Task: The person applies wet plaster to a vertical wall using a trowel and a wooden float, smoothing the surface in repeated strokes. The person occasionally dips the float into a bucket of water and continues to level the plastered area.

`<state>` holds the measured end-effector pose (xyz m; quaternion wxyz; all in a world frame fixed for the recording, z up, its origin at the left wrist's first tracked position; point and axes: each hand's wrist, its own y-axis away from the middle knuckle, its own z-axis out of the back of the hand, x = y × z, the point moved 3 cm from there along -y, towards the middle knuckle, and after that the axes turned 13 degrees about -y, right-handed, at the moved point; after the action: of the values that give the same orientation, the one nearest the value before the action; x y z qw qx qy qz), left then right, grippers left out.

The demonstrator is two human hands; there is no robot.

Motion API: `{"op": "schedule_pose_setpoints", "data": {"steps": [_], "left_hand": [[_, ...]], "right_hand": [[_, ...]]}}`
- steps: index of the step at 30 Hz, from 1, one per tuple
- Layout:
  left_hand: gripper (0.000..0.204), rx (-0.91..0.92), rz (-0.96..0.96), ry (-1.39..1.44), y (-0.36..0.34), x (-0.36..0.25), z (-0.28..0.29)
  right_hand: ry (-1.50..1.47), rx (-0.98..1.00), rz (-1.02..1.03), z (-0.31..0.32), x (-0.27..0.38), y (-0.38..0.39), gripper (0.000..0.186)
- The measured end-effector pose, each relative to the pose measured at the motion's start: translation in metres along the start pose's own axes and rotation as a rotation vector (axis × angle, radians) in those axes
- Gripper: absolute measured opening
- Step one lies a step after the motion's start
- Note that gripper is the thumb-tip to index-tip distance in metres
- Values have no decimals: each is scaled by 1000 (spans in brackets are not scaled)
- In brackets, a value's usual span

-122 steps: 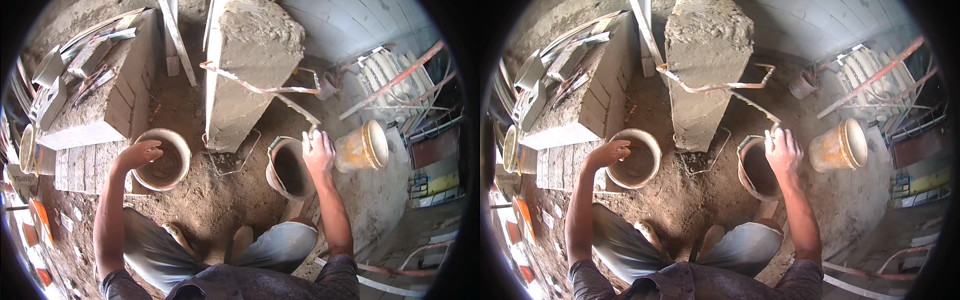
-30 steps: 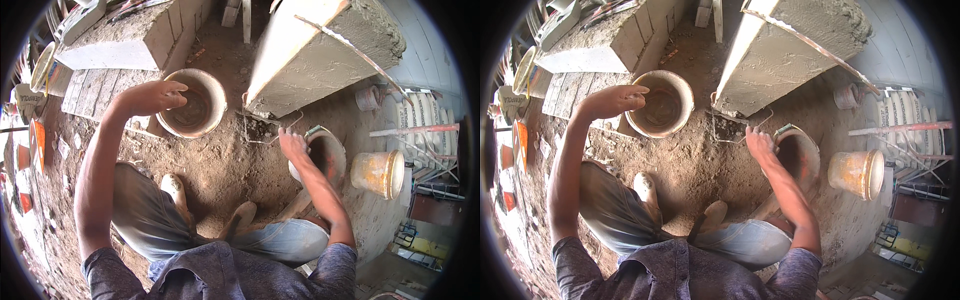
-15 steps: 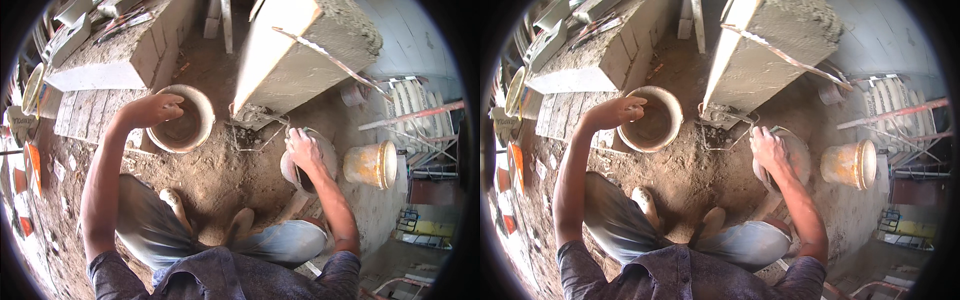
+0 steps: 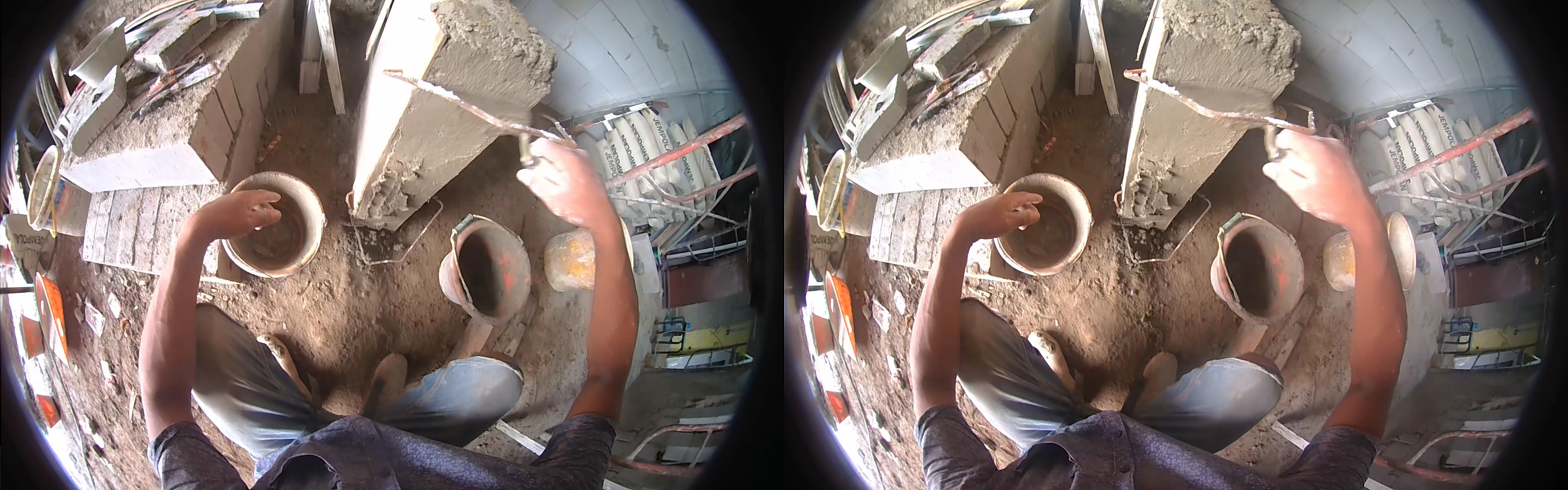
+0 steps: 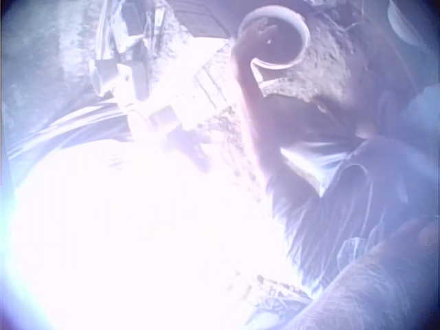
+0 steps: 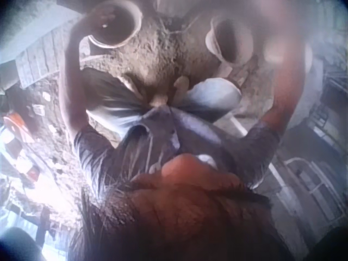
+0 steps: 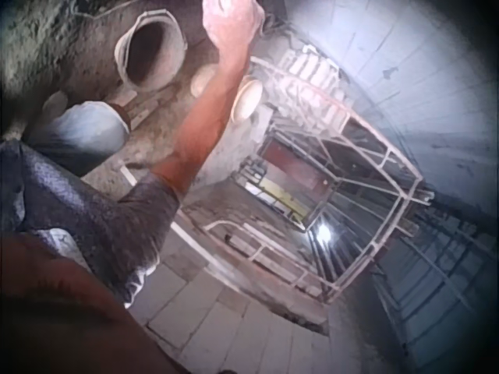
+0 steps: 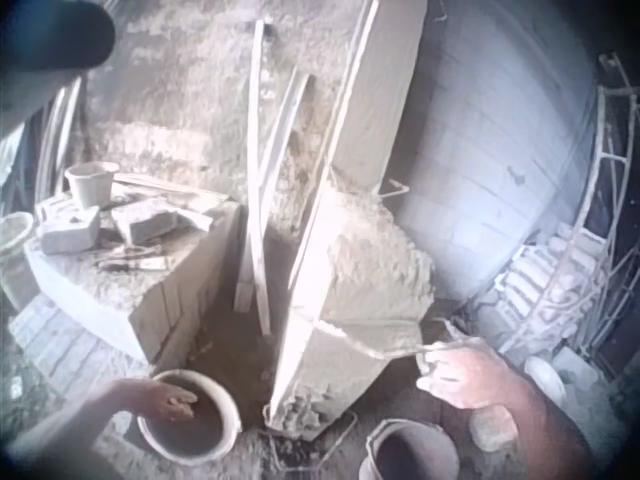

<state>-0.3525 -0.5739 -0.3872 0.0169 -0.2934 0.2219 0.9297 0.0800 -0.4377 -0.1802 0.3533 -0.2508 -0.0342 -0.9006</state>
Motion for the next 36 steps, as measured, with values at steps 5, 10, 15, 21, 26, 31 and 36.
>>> {"op": "schedule_pose_setpoints", "data": {"steps": [5, 10, 15, 21, 26, 31, 36], "left_hand": [[51, -207, -66, -59, -1, -21, 0], [42, -338, -70, 337, -33, -106, -46], [18, -347, 291, 1457, -95, -157, -89], [18, -504, 318, 1624, -114, -185, -95], [24, -557, 391, 1606, -115, -196, -99], [48, -503, 362, 1052, -64, -154, -89], [34, -377, 381, -559, 28, -20, 11]], "right_hand": [[105, -253, 193, -57, -26, 51, 25], [-280, -224, -57, -182, -76, 110, 25], [-425, -198, -169, -223, -94, 155, 26], [-459, -175, -346, -220, -109, 189, 27], [-317, -54, -220, -220, -114, 181, 27], [132, 152, -53, -242, -124, 125, 25], [322, 322, -209, -267, -139, 73, 32]]}}
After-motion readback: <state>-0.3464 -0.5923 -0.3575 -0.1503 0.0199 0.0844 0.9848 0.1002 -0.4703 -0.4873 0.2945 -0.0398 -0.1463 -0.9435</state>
